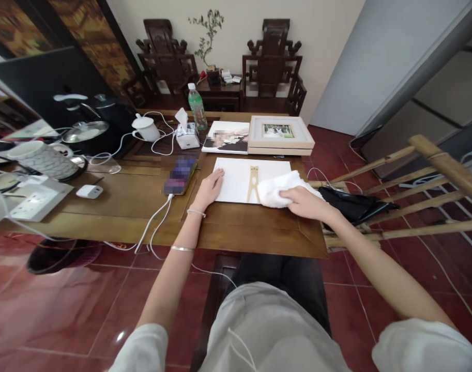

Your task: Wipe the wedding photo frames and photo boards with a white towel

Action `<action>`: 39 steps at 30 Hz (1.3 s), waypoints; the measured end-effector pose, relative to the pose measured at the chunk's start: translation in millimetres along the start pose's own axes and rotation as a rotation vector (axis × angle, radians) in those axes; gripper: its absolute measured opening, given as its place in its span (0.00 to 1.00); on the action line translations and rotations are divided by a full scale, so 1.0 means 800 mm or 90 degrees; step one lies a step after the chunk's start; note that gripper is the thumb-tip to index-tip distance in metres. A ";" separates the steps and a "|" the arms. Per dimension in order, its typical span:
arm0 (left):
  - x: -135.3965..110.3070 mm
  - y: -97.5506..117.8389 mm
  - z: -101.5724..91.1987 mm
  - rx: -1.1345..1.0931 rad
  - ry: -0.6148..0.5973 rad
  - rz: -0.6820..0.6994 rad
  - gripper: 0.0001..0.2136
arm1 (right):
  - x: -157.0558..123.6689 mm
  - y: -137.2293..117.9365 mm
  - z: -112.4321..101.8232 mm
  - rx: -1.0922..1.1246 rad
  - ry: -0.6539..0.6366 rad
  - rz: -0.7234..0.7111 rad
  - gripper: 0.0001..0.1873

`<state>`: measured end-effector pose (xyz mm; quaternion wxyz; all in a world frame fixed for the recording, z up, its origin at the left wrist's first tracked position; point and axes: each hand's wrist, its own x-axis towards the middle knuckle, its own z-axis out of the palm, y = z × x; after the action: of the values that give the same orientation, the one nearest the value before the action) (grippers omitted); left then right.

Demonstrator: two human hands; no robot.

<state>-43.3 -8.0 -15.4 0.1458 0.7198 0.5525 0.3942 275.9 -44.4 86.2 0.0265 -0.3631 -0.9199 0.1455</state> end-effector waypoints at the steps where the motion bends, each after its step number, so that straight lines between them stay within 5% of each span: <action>1: 0.000 0.000 0.000 0.000 0.000 0.001 0.17 | 0.011 0.010 -0.001 0.005 0.012 0.012 0.08; 9: 0.000 -0.002 -0.001 0.007 0.004 0.011 0.17 | 0.106 0.084 -0.021 0.022 0.070 0.133 0.07; 13: 0.000 -0.002 -0.002 0.014 0.003 0.015 0.18 | 0.126 0.099 -0.021 0.031 0.112 0.151 0.10; 20: 0.000 -0.002 0.000 0.005 0.001 0.010 0.18 | 0.079 0.065 0.000 -0.001 0.134 0.112 0.08; 29: 0.000 -0.001 0.001 0.011 0.001 0.007 0.19 | -0.024 -0.027 0.007 0.009 0.008 0.012 0.09; 34: 0.000 -0.001 0.000 0.005 -0.001 0.007 0.18 | -0.008 -0.016 -0.006 0.056 -0.029 0.020 0.08; 39: 0.000 -0.001 0.000 0.011 -0.002 0.004 0.17 | 0.051 0.031 -0.006 0.068 0.066 0.089 0.08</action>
<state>-44.1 -7.4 -15.8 0.1395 0.7232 0.5536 0.3887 263.0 1.4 81.4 0.0829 -0.4319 -0.8806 0.1766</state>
